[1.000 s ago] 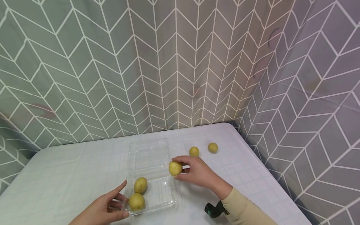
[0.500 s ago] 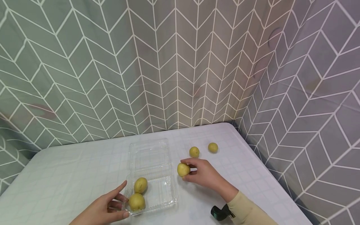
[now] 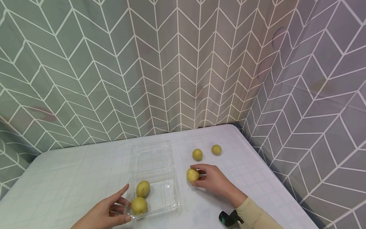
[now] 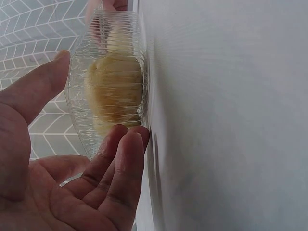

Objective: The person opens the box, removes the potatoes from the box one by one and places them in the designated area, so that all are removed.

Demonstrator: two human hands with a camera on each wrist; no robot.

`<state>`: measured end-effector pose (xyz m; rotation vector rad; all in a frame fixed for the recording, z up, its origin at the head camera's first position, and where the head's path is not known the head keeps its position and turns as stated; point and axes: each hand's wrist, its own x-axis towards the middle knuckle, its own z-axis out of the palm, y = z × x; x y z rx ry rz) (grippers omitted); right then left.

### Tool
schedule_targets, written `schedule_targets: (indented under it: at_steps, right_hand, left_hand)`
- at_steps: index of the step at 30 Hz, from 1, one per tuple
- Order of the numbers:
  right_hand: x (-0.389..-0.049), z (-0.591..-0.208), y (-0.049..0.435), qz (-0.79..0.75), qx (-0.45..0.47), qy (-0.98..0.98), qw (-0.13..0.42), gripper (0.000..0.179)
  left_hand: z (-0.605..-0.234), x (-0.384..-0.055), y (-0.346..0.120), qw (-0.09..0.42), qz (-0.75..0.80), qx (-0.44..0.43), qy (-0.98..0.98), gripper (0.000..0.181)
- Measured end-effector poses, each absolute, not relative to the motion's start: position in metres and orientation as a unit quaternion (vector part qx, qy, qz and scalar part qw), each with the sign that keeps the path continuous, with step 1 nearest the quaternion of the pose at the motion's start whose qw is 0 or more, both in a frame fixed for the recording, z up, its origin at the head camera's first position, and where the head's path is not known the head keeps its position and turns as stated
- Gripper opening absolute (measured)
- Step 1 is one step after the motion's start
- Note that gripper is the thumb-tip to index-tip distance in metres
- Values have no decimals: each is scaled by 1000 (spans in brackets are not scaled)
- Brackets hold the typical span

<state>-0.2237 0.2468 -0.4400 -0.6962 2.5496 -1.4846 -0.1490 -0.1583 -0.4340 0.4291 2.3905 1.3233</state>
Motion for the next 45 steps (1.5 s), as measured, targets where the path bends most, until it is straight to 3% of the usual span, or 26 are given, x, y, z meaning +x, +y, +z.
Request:
schedule_targets:
  at_steps: [45]
  right_hand:
    - [-222,-452,250,-442,-262,857,22,58]
  left_hand:
    - [-437,-151,-159,195,486,149,839,98]
